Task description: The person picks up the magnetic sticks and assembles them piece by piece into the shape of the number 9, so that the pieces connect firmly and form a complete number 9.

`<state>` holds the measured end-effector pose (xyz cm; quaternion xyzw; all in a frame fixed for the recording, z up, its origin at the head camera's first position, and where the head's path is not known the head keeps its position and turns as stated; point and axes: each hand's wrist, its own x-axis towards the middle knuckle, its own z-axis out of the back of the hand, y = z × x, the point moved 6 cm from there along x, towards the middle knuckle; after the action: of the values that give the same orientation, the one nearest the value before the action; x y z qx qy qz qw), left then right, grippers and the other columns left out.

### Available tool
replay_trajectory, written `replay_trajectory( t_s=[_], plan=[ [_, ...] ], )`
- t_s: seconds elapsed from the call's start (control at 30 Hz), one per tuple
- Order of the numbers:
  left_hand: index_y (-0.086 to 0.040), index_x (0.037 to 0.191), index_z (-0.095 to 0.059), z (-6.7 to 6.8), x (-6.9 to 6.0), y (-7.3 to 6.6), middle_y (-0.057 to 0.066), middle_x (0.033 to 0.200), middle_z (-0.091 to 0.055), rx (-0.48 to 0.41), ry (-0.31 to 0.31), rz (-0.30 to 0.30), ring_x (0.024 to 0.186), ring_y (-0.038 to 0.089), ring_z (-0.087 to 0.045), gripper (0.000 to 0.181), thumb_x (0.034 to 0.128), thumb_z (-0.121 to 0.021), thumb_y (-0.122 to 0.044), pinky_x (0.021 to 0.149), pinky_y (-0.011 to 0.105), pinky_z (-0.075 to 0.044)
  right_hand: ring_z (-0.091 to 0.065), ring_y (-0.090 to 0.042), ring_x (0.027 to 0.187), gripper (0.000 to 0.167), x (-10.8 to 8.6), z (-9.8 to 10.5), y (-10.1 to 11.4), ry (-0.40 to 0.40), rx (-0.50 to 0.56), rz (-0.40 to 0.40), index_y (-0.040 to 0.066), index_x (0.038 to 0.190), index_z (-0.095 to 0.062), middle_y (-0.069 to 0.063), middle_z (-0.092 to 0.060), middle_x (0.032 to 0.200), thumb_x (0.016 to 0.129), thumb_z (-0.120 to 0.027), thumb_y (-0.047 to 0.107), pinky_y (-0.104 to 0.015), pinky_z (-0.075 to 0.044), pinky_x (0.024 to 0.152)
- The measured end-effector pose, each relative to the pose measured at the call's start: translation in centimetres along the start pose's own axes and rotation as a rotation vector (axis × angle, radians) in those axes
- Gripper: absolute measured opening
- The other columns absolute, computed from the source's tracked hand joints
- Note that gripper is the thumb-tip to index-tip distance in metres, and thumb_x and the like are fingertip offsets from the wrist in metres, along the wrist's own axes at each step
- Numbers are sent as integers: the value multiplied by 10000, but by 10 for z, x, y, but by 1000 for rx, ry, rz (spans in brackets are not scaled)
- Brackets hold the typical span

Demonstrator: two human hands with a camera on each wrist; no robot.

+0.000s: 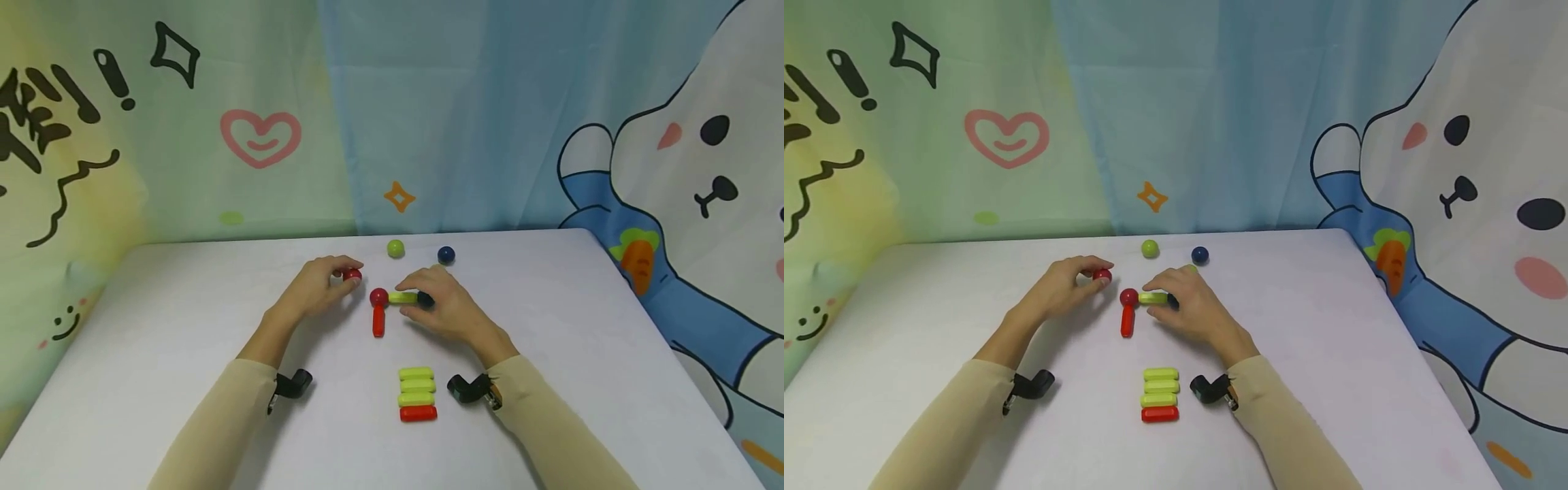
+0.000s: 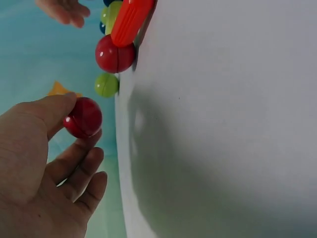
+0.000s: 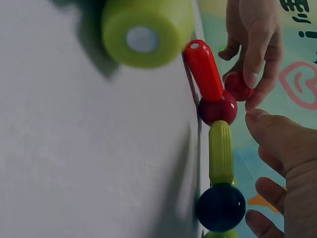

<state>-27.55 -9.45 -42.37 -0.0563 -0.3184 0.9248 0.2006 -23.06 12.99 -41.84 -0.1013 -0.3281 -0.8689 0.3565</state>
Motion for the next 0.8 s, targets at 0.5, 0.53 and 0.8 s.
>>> replay_trajectory(
  t_s=[0.5,0.53,0.8],
  plan=[
    [-158,1263,-704,1,-30,-2,13,1085,-708,22,58,-1,1051,231,-634,347,960,-703,-327,907,426,-529,-586,-254,1181,339,7,-19,10,129,-58,38,148,1206,-749,-15,-710,1197,874,-813,154,-484,-443,1059],
    [-161,1250,-707,0,-32,-3,8,1072,-707,18,64,-5,1039,225,-635,337,958,-705,-329,892,412,-528,-580,-255,1187,336,7,-20,10,135,-56,41,146,1206,-749,-17,-706,1200,876,-810,144,-483,-442,1060],
    [-163,1180,-720,-10,-42,-7,-61,961,-700,-10,119,-33,893,111,-623,273,945,-721,-302,792,312,-515,-573,-264,1175,281,16,-25,20,144,-89,167,141,1162,-757,1,-710,1187,886,-786,95,-462,-426,1046]
  ],
)
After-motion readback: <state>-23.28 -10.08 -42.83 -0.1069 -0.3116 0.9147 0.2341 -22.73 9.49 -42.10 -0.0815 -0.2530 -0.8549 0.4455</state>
